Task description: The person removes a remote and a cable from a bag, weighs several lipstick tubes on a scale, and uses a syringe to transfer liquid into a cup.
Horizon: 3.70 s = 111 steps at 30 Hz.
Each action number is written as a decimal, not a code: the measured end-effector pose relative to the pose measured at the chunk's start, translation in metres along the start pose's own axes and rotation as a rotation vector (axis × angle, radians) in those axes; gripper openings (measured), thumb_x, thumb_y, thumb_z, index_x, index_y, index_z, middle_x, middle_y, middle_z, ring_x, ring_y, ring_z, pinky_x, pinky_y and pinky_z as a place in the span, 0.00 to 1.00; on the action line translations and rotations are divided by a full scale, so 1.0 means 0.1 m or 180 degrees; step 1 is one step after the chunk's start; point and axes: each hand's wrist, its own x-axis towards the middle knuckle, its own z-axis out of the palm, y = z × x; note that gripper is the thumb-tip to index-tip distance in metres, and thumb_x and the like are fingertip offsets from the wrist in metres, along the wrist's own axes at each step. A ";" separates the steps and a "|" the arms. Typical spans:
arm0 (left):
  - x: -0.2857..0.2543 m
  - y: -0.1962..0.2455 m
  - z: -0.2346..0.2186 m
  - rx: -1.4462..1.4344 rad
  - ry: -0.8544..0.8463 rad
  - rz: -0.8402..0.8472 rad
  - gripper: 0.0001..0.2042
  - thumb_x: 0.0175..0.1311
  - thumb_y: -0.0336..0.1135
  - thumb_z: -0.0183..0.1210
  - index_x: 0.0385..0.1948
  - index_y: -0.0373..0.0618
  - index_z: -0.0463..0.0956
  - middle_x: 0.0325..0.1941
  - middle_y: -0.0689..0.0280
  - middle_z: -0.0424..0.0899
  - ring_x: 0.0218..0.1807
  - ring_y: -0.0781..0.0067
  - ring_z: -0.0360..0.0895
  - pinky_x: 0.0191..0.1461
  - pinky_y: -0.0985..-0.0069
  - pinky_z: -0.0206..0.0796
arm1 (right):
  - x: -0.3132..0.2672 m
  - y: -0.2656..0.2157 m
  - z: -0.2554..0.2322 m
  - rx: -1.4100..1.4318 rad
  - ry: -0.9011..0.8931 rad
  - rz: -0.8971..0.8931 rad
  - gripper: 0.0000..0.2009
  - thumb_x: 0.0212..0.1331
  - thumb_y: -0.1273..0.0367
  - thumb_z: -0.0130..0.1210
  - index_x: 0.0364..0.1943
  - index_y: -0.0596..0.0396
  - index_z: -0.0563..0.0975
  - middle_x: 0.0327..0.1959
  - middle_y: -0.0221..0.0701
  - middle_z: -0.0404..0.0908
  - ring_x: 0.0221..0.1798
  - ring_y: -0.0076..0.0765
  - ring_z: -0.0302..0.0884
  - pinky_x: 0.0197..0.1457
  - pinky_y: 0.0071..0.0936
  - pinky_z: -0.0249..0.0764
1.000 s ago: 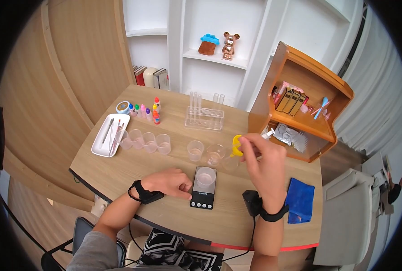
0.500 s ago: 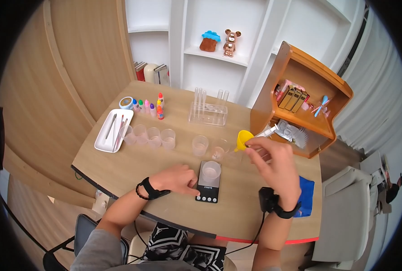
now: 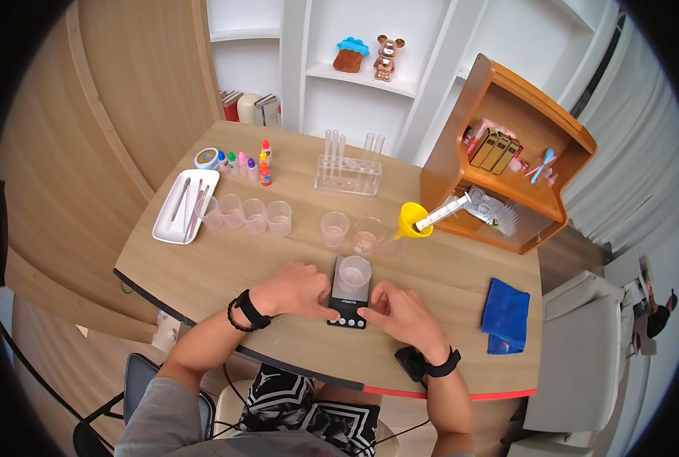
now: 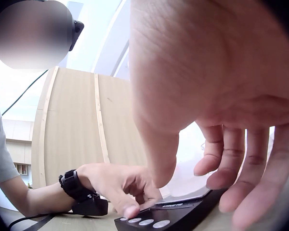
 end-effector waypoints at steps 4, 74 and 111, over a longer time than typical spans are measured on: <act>0.02 -0.03 0.06 -0.0092 0.0017 -0.0029 0.23 0.47 0.58 0.72 0.15 0.44 0.81 0.18 0.56 0.83 0.27 0.49 0.82 0.33 0.61 0.71 | 0.00 0.03 0.11 -0.0021 0.0030 0.0211 0.20 0.55 0.59 0.72 0.33 0.58 0.74 0.22 0.34 0.78 0.26 0.35 0.76 0.32 0.34 0.73; 0.05 -0.14 -0.04 -0.0201 -0.0299 0.0233 0.20 0.56 0.52 0.69 0.16 0.45 0.79 0.15 0.59 0.78 0.22 0.55 0.77 0.28 0.62 0.63 | 0.09 0.34 0.10 0.0824 -0.0438 -0.0043 0.22 0.49 0.67 0.76 0.39 0.51 0.71 0.27 0.23 0.74 0.29 0.20 0.70 0.33 0.23 0.68; -0.05 -0.02 -0.63 0.0666 0.1319 -0.0096 0.24 0.49 0.35 0.72 0.52 0.47 0.79 0.53 0.59 0.81 0.60 0.53 0.74 0.66 0.61 0.64 | 0.11 0.46 0.11 0.1063 -0.0409 -0.0056 0.15 0.60 0.66 0.67 0.37 0.58 0.72 0.28 0.32 0.79 0.26 0.28 0.77 0.21 0.29 0.77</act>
